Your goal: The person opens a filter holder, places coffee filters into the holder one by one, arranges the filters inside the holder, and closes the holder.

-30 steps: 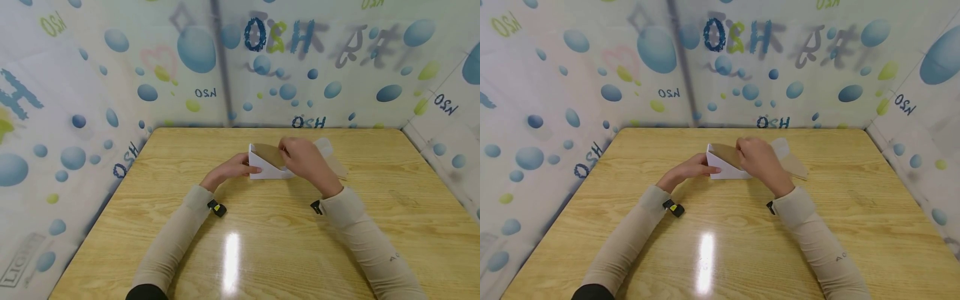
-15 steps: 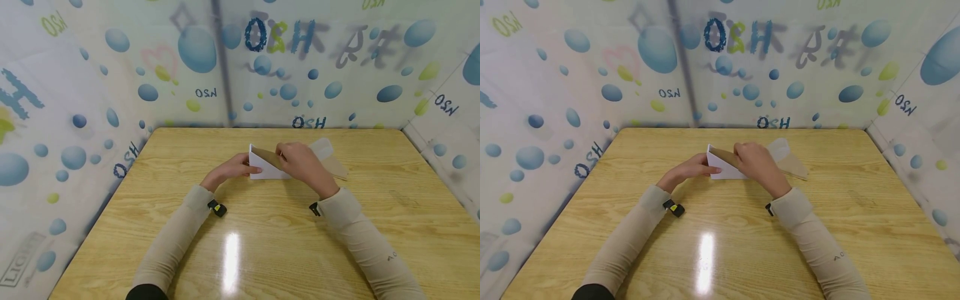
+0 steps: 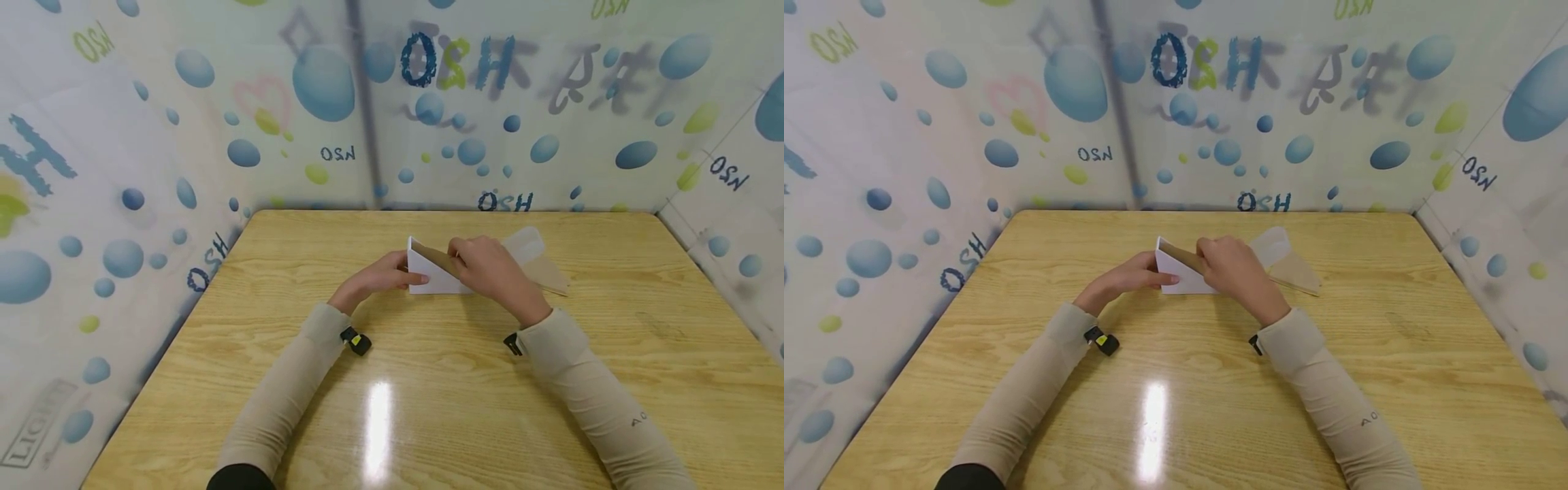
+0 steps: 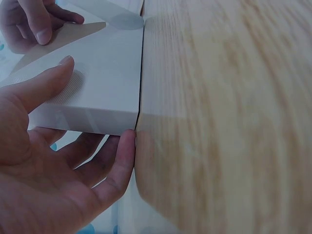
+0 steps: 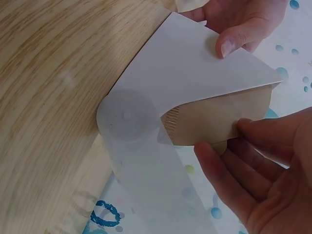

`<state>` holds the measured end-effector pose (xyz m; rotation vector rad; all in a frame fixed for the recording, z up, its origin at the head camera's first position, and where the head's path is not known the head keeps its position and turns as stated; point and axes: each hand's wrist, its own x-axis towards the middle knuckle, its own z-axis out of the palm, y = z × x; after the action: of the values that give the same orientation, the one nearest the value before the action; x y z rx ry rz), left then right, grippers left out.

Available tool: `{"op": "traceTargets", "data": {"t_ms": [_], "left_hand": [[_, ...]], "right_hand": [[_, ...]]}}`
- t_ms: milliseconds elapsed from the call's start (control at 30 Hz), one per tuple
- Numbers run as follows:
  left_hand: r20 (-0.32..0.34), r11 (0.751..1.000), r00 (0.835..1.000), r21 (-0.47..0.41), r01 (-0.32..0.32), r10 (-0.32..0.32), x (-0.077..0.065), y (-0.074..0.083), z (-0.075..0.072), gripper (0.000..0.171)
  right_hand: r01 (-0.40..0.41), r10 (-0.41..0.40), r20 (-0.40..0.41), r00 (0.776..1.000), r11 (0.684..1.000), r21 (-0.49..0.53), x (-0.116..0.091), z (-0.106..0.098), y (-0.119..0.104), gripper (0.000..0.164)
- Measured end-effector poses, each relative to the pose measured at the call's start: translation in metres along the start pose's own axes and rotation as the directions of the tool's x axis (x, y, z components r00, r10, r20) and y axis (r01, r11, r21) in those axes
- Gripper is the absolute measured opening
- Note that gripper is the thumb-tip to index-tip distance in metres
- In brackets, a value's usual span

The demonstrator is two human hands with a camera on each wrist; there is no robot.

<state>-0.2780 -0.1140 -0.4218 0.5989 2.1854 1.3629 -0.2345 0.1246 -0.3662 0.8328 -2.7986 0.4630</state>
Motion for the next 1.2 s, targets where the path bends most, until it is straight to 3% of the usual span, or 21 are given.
{"op": "traceTargets", "data": {"t_ms": [500,800,1200], "left_hand": [[-0.005,1.0,1.0,0.004,0.006,-0.006,-0.002,0.002,0.001,0.04],[-0.002,1.0,1.0,0.008,0.005,-0.005,-0.003,0.001,0.0,0.042],[0.0,1.0,1.0,0.005,0.0,0.0,-0.002,0.0,0.001,0.042]], "right_hand": [[0.0,0.0,0.038,0.999,1.0,-0.01,0.001,0.005,-0.003,0.014],[-0.05,0.052,0.094,0.994,0.999,-0.015,0.002,0.006,-0.007,0.012],[-0.029,0.026,0.111,0.993,0.999,0.029,0.001,0.012,-0.004,0.015]]}}
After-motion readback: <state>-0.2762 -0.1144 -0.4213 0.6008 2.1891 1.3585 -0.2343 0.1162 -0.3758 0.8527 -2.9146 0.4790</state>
